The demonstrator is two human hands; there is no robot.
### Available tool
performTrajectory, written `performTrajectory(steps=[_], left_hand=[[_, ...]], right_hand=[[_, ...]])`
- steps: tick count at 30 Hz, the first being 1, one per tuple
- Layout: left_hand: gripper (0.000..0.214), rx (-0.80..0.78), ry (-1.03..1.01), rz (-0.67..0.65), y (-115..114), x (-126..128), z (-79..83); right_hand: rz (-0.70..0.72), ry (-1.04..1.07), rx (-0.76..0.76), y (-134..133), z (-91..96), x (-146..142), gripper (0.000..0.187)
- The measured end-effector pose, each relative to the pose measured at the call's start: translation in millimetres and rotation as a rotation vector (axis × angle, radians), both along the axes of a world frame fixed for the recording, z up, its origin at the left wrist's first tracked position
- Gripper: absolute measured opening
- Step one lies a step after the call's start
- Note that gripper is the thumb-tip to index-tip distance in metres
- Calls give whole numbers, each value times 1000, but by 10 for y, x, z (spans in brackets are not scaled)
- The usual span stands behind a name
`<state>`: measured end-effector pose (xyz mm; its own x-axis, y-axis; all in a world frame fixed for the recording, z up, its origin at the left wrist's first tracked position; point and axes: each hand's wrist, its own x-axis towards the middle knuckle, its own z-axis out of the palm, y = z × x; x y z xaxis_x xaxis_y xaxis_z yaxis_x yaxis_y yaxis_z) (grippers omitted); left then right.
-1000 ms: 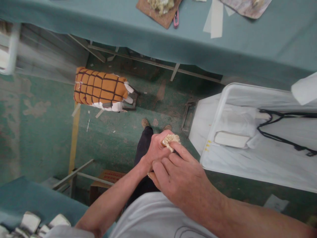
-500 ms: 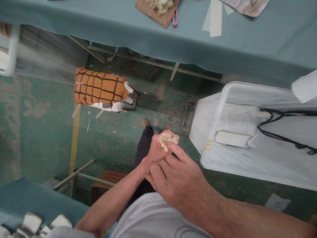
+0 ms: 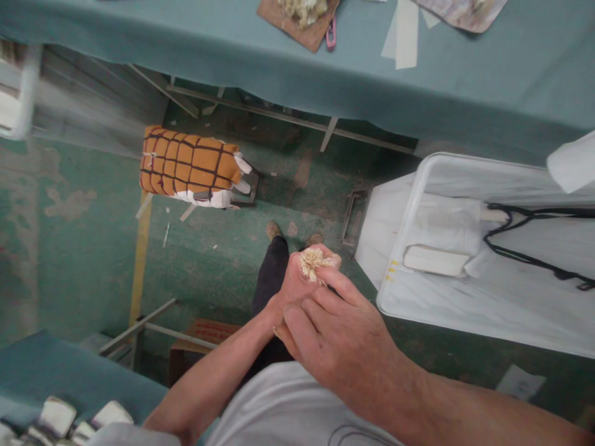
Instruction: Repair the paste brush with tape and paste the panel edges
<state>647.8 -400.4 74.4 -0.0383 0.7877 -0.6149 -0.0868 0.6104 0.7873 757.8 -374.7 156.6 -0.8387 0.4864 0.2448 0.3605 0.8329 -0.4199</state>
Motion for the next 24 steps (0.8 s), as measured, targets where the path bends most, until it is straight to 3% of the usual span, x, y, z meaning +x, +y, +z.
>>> performTrajectory(steps=[6,14,19,22,24], left_hand=[[12,86,21,21,-30,-13,-45],[17,89,80,28,4,3,24],[24,92,90,113,28,69,6],[35,80,88,165,49,98,-34],[39,58,61,173,64,105,-46]], right_hand=[[24,84,-72,-13,13,52,26],[6,161,-122,-4,26,87,30],[9,206,-192,77,275,173,36],[1,219,-278,145,413,301,25],[-56,234,-300,195,403,395,13]])
